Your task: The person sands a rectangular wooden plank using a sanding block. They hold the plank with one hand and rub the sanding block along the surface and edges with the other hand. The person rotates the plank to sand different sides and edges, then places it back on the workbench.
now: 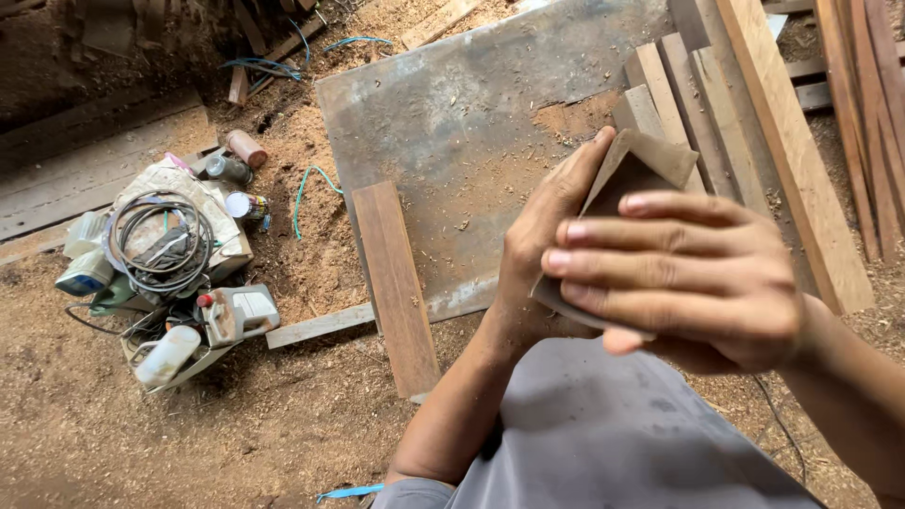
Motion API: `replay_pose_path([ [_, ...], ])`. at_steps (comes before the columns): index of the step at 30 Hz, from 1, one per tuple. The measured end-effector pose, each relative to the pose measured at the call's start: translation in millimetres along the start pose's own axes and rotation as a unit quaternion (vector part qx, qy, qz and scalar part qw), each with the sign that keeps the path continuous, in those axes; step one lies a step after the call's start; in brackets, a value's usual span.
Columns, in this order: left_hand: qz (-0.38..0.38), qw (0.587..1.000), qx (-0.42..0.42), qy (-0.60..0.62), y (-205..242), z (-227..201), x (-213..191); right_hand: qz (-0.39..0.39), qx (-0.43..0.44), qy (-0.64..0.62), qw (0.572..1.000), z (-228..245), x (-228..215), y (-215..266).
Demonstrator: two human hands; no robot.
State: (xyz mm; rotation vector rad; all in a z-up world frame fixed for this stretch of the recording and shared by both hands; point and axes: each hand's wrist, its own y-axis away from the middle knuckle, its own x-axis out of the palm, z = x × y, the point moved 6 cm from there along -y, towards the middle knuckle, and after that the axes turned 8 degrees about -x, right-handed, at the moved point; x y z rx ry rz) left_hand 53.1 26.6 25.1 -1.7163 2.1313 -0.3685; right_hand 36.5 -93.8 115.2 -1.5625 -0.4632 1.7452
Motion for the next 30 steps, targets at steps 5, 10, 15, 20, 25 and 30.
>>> replay_pose_path([
  [5, -0.007, 0.999, 0.028, -0.021, 5, 1, 1, -0.018, 0.081, 0.048, 0.995, -25, -19, 1],
  [10, -0.005, 1.0, -0.028, -0.006, 4, 10, 2, 0.021, -0.04, -0.002, 0.999, 10, 5, 6],
  [15, -0.01, 1.0, 0.002, -0.008, 9, 4, 0, -0.023, 0.076, 0.057, 0.995, -36, -14, 10],
  [20, -0.013, 1.0, 0.009, -0.025, 1, 2, -6, 0.012, -0.022, -0.001, 1.0, 29, 6, 5],
  [25, -0.012, 1.0, 0.006, -0.008, 6, -1, -7, -0.024, 0.04, 0.069, 0.997, -21, -2, 6],
  [30, -0.019, 0.999, 0.019, -0.033, -5, -5, -15, -0.004, 0.005, -0.005, 1.0, 19, 4, 1],
])
